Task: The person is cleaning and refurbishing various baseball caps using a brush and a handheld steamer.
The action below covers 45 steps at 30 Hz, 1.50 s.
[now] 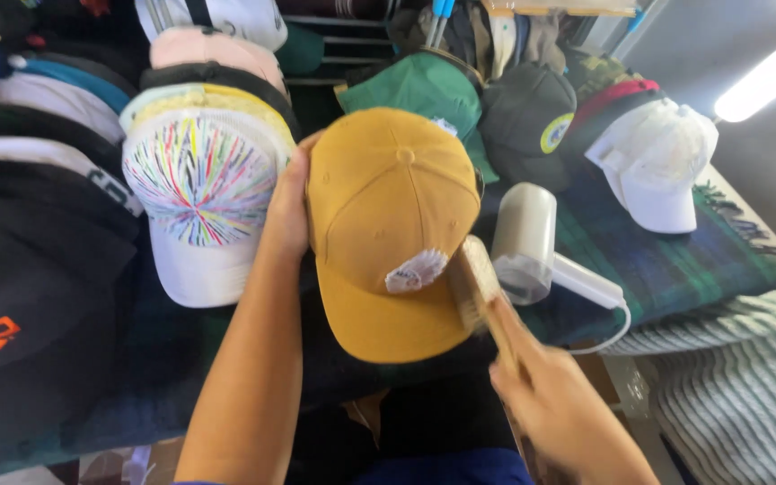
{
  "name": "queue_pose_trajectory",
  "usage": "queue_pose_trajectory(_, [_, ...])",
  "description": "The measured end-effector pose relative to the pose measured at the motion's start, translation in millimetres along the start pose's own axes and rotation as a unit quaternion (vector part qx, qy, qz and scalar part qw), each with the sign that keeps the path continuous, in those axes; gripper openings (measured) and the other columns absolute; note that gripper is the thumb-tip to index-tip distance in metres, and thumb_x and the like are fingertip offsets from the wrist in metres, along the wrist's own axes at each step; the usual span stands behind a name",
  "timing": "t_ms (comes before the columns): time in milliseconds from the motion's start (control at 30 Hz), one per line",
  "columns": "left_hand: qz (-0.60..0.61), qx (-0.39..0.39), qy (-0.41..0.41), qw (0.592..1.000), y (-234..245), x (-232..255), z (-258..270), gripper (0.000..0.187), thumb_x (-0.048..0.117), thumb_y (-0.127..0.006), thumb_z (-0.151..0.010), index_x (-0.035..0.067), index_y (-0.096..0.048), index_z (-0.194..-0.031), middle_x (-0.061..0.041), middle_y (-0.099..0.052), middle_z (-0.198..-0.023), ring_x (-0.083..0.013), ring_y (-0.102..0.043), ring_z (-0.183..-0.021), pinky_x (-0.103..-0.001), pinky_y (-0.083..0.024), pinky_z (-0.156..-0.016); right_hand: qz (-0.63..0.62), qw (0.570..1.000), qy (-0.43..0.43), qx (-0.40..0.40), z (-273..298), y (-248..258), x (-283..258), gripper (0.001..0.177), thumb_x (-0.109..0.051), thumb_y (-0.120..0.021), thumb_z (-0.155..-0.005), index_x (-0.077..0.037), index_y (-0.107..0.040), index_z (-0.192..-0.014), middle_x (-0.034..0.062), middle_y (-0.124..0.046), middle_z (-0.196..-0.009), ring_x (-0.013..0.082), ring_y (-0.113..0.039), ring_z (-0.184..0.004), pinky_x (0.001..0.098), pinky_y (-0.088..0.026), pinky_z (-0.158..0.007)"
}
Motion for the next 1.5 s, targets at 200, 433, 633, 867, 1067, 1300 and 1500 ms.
queue_pose_trajectory(200, [-0.099,-0.037,-0.049,0.993,-22.6,27.2,4.6,0.063,0.051,-0.033,-0.107,0.004,-0.050,-0.146,-0.014,-0.059,-0.142,-0.0244,-0.053,-0.136,-0.041,-0.038,-0.118,-0.016,0.996,-0.001,0.093,-23.7,16.9,-25.8,0.083,-0.015,-0.054,-0.091,-0.023,-0.019,-0.166,0.0226,-0.066,-0.074,0.0294,-0.064,-0.063,0.0404,-0.053,-0.064])
queue_pose_trajectory(433, [-0.052,-0.050,-0.030,0.997,-12.0,13.2,-0.8,0.064,0.053,-0.041,-0.104,0.005,-0.048,-0.145,-0.011,-0.056,-0.145,-0.0208,-0.051,-0.138,-0.036,-0.040,-0.118,-0.056,0.990,-0.008,-0.132,49.6,-9.1,14.9,0.051,-0.013,-0.069,-0.091,-0.030,-0.079,-0.138,-0.0137,-0.084,-0.104,-0.0052,-0.074,-0.086,0.0118,-0.058,-0.090])
queue_pose_trajectory(633, [-0.115,-0.041,0.003,0.993,-26.0,32.5,12.5,0.073,0.061,-0.038,-0.099,0.007,-0.045,-0.148,-0.013,-0.053,-0.149,-0.0264,-0.049,-0.142,-0.040,-0.041,-0.118,0.110,0.991,0.034,0.071,-2.7,60.2,23.3,0.056,-0.041,-0.054,-0.092,-0.037,-0.054,-0.148,-0.0149,-0.052,-0.156,0.0147,-0.058,-0.137,0.0350,-0.041,-0.116])
queue_pose_trajectory(867, [-0.093,-0.042,-0.016,0.995,-23.4,26.1,9.3,0.068,0.057,-0.039,-0.102,0.006,-0.047,-0.146,-0.013,-0.055,-0.146,-0.0257,-0.051,-0.140,-0.040,-0.042,-0.117,0.305,0.914,0.266,0.022,-7.9,51.2,-33.7,0.049,-0.042,-0.060,-0.093,-0.040,-0.064,-0.141,-0.0083,-0.064,-0.060,0.0106,-0.064,-0.057,0.0269,-0.052,-0.065])
queue_pose_trajectory(1067, [-0.102,-0.038,-0.032,0.994,-21.1,19.6,7.2,0.065,0.054,-0.037,-0.105,0.005,-0.046,-0.147,-0.013,-0.052,-0.150,-0.0254,-0.046,-0.144,-0.040,-0.036,-0.122,0.270,0.798,0.535,0.061,2.3,-20.7,-112.4,0.039,-0.029,-0.063,-0.102,-0.034,-0.060,-0.141,-0.0030,-0.062,-0.076,0.0160,-0.058,-0.058,0.0316,-0.042,-0.045])
queue_pose_trajectory(1300, [-0.073,-0.064,-0.057,0.994,-19.6,18.5,7.2,0.060,0.046,-0.036,-0.110,0.001,-0.044,-0.149,-0.018,-0.052,-0.150,-0.0263,-0.046,-0.143,-0.043,-0.033,-0.124,0.372,0.830,0.411,0.059,8.8,-17.5,-127.1,0.040,-0.038,-0.052,-0.099,-0.038,-0.060,-0.139,-0.0008,-0.059,-0.069,0.0313,-0.065,-0.048,0.0461,-0.051,-0.043])
queue_pose_trajectory(1500, [-0.063,-0.066,-0.012,0.996,-17.4,22.5,5.2,0.069,0.057,-0.043,-0.103,0.005,-0.044,-0.148,-0.012,-0.052,-0.149,-0.0217,-0.049,-0.141,-0.039,-0.040,-0.118,0.426,0.863,0.262,-0.067,-29.9,-31.5,-125.9,0.053,-0.045,-0.048,-0.098,-0.056,-0.049,-0.150,-0.0014,-0.071,-0.075,0.0311,-0.071,-0.064,0.0513,-0.052,-0.055])
Point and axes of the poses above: each hand's wrist, its own z-axis away from the middle knuckle, its own y-axis out of the back of the hand, x = y × z, the point moved 9 cm from there along -z, towards the middle knuckle
